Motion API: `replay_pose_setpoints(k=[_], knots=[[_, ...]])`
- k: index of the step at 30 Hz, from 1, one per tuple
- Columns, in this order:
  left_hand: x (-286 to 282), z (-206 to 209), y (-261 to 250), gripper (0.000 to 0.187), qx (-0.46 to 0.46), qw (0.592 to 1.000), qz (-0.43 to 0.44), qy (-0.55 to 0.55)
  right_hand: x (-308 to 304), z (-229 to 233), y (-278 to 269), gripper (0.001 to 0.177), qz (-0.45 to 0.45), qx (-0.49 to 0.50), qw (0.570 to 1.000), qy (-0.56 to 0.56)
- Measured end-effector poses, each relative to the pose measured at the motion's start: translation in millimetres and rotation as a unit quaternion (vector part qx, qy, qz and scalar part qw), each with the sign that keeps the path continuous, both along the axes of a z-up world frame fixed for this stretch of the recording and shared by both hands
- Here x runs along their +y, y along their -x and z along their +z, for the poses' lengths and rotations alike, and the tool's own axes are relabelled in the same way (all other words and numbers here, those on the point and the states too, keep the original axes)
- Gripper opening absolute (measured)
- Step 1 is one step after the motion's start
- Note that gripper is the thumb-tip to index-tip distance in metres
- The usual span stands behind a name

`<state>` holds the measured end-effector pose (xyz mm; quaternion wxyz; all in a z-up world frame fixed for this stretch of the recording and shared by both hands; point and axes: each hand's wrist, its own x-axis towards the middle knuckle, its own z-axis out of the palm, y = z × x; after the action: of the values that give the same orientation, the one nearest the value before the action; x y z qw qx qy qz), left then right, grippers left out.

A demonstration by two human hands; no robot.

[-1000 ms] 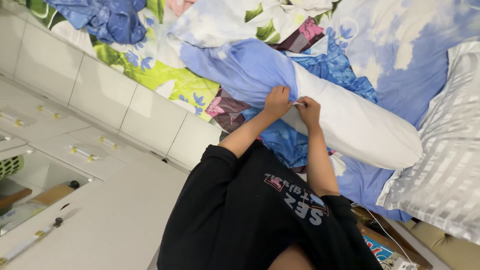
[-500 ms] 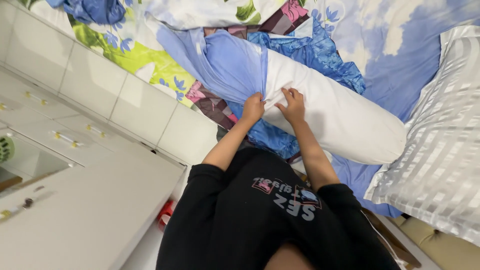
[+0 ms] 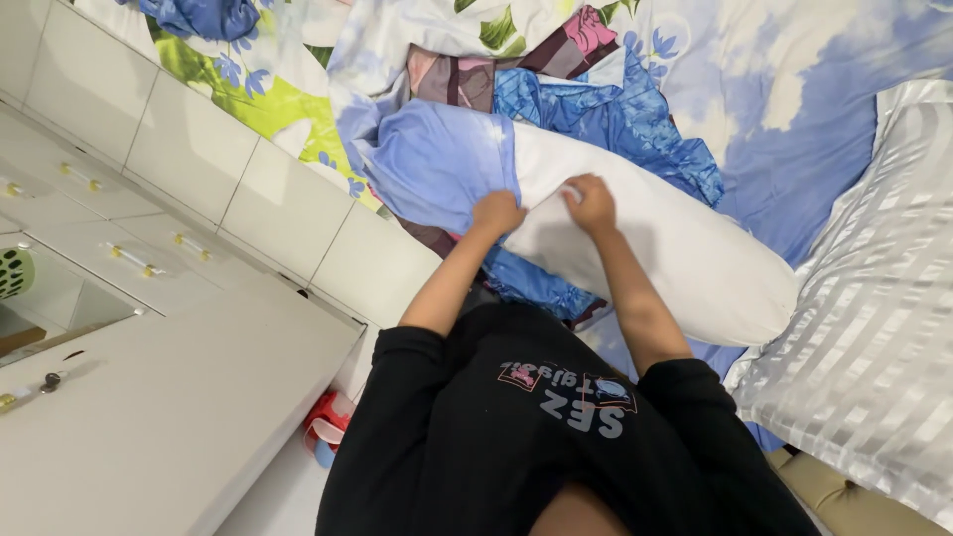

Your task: The recorder puts a bolster and a pillow into their respective decorative cases and ties the bolster strings.

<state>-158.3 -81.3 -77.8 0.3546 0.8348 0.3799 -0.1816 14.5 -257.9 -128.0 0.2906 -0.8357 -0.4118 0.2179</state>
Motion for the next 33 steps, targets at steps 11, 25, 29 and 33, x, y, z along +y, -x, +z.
replay_pose_setpoints(k=[11, 25, 29, 33], knots=[[91.7, -41.2, -99.3, 0.031, -0.06, 0.971, -0.004, -0.231, 13.1, -49.3, -81.3, 0.047, -0.059, -0.047, 0.989, 0.129], [-41.8, 17.8, -116.1, 0.01, -0.397, 0.907, 0.101, -0.101, 4.8, 69.6, -25.6, 0.008, -0.23, 0.136, 0.949, -0.168], [-75.9, 91.4, -114.3, 0.009, -0.491, 0.866, 0.091, -0.005, -17.3, 68.5, -41.8, 0.007, -0.304, 0.21, 0.895, -0.249], [-81.0, 84.9, -118.6, 0.006, -0.513, 0.858, 0.017, 0.019, -28.7, 110.5, -52.6, 0.003, -0.268, 0.122, 0.917, -0.271]])
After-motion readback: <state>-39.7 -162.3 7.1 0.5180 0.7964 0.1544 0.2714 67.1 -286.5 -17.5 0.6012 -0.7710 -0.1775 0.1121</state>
